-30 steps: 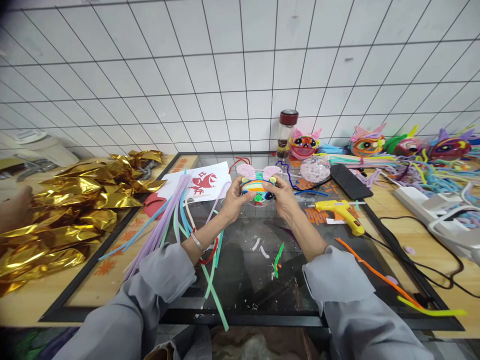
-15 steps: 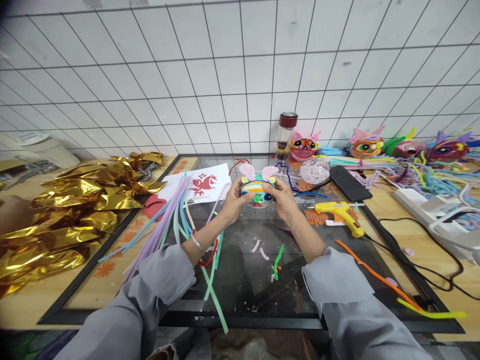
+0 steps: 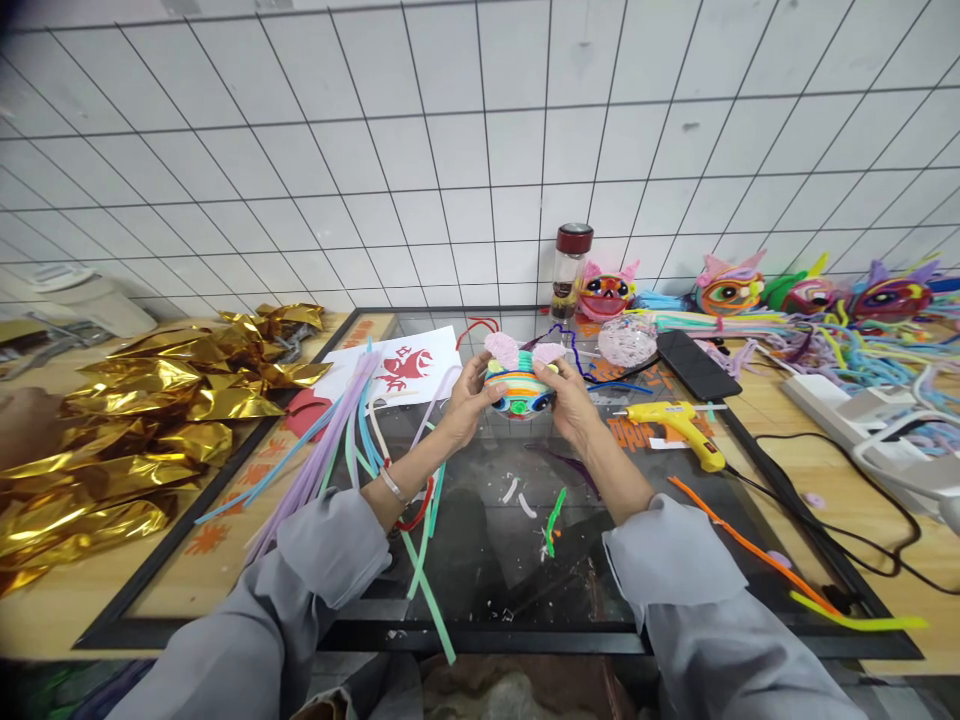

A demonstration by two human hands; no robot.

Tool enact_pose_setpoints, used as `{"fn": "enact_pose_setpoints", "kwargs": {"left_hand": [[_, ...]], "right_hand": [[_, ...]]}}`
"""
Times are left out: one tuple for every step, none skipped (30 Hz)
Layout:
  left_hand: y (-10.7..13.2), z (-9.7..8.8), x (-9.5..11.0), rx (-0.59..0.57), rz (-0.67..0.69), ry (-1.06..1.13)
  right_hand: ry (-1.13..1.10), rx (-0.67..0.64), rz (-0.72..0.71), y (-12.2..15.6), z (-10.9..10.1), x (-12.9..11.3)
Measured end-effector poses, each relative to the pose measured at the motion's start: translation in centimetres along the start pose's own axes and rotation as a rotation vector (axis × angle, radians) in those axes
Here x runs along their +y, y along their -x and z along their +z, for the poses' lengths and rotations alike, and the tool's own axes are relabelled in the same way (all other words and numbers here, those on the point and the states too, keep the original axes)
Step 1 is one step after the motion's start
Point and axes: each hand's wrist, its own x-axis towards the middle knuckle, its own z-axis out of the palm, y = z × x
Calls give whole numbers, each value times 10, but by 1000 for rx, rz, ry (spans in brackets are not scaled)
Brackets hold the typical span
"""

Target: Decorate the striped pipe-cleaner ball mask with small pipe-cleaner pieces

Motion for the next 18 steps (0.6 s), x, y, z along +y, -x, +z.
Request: {"fn": "enact_pose_setpoints", "kwargs": {"left_hand": [[0, 0, 0, -4, 1, -2], [0, -1, -1, -8, 2, -5], [0, -1, -1, -8, 3, -8], [0, -1, -1, -8, 4, -10], [0, -1, -1, -6, 4, -11], [0, -1, -1, -4, 5, -12], [0, -1, 0, -3, 5, -14], [0, -1, 0, -2, 5, -15], [0, -1, 0, 1, 3, -15], [0, -1, 0, 2, 1, -15], [0, -1, 0, 4, -1, -15], [0, -1, 0, 7, -1, -14], [-1, -2, -1, 9, -1, -14], [-1, -2, -2, 10, 0, -14], [-1, -2, -2, 12, 0, -14], [-2, -2, -3, 15, 0, -13], [-2, -3, -4, 17, -2, -11], [-2, -3, -4, 19, -4, -8]], "right_hand": [[2, -2, 1, 0, -1, 0], [6, -5, 1, 0, -1, 1], [10, -9, 1, 1, -2, 1], [16, -14, 1, 1, -3, 1], [23, -21, 3, 1, -4, 1], [32, -30, 6, 2, -5, 1], [43, -41, 9, 3, -7, 1], [55, -54, 14, 4, -8, 0], [68, -68, 20, 5, -10, -2], [77, -82, 27, 7, -12, -4], [89, -105, 27, 9, -14, -6], [110, -137, 14, 11, -16, -8], [143, -177, -12, 13, -18, -10], [189, -222, -46, 14, -20, -11], [245, -265, -80, 16, -22, -12], [304, -303, -107, 17, -24, -13], [356, -328, -123, 19, -26, -12], [392, -335, -126, 19, -27, -11]]}}
